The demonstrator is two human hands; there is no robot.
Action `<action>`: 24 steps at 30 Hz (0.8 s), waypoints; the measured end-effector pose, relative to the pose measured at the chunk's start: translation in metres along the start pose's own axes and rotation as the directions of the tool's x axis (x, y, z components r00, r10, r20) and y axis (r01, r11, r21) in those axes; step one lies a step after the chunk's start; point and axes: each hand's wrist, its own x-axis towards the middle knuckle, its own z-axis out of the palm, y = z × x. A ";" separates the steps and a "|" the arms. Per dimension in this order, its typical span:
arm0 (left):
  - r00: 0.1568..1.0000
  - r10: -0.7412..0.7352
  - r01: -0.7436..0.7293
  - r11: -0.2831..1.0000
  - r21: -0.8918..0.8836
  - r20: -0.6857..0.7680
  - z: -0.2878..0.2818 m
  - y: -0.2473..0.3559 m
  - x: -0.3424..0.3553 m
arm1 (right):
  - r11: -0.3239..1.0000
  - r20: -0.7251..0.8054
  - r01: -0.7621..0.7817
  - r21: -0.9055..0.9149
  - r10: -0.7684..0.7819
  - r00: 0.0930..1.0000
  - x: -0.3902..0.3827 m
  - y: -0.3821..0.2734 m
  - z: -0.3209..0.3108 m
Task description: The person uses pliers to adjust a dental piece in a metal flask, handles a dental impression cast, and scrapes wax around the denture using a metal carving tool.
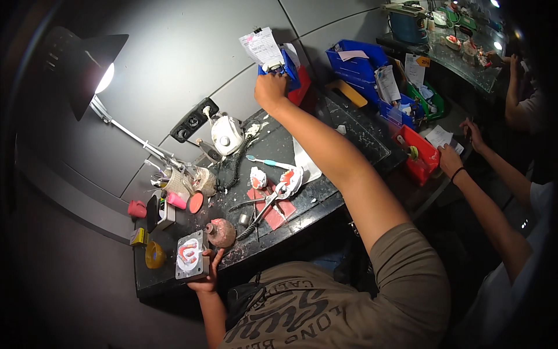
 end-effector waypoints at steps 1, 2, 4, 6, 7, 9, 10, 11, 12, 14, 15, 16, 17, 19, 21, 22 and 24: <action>1.000 -0.003 0.002 1.000 0.018 0.018 -0.002 0.000 0.000 | 1.000 0.011 -0.013 0.004 0.013 1.000 0.002 -0.001 -0.004; 1.000 0.000 0.000 1.000 0.017 0.016 -0.003 0.001 0.000 | 1.000 0.022 -0.026 0.009 0.026 0.999 0.002 -0.002 -0.007; 1.000 -0.003 0.003 1.000 -0.019 -0.031 -0.001 0.000 0.001 | 1.000 -0.017 -0.007 0.000 0.007 1.000 0.002 -0.003 -0.014; 1.000 -0.003 0.003 1.000 -0.012 -0.027 -0.002 -0.001 0.000 | 1.000 -0.056 0.011 -0.011 -0.011 0.998 0.003 -0.004 -0.025; 1.000 0.000 0.000 1.000 -0.005 -0.023 -0.001 -0.001 0.000 | 1.000 -0.034 0.018 -0.001 -0.018 0.999 0.005 -0.006 -0.034; 0.999 -0.001 0.001 1.000 -0.016 -0.039 0.005 -0.003 -0.001 | 1.000 -0.012 0.025 0.007 -0.025 1.000 0.012 -0.009 -0.057; 0.999 -0.001 0.000 1.000 -0.027 -0.053 0.009 -0.004 -0.001 | 0.996 -0.061 -0.044 0.084 0.049 0.997 0.019 -0.008 -0.074; 0.998 0.001 -0.002 1.000 -0.029 -0.055 0.013 -0.004 -0.002 | 0.981 -0.102 -0.109 0.162 0.126 0.987 0.027 -0.005 -0.090; 0.999 -0.003 0.001 0.999 -0.040 -0.052 0.016 -0.006 -0.003 | 0.969 -0.149 -0.166 0.182 0.194 0.970 0.038 0.009 -0.105; 0.999 -0.001 -0.002 0.998 -0.055 -0.054 0.016 -0.007 -0.004 | 0.901 -0.249 -0.167 0.401 0.283 0.926 0.064 0.061 -0.131; 0.999 0.006 -0.009 0.998 -0.060 -0.042 0.014 -0.003 -0.008 | 0.830 -0.233 -0.124 0.543 0.291 0.928 0.060 0.078 -0.162; 1.000 -0.027 0.026 0.996 -0.080 -0.011 0.014 -0.008 -0.003 | 0.779 -0.220 -0.179 0.601 0.376 0.900 0.081 0.153 -0.179; 0.999 -0.037 0.036 0.995 -0.095 -0.013 0.016 -0.011 0.000 | 0.644 -0.210 -0.158 0.749 0.457 0.864 0.092 0.228 -0.186; 0.999 -0.019 0.015 0.996 -0.088 -0.044 0.015 -0.004 -0.004 | 0.390 -0.261 0.002 0.921 0.612 0.747 0.058 0.269 -0.215; 1.000 -0.023 0.023 0.996 -0.085 0.000 0.016 -0.003 -0.003 | 0.237 -0.237 0.088 0.968 0.734 0.637 0.025 0.346 -0.239; 1.000 -0.020 0.020 0.996 -0.088 -0.003 0.018 -0.004 -0.003 | 0.190 -0.271 0.198 0.962 0.763 0.587 0.001 0.373 -0.248; 0.999 -0.039 0.038 0.994 -0.100 -0.008 0.021 -0.003 0.000 | 0.147 -0.311 0.347 0.926 0.817 0.485 -0.027 0.398 -0.255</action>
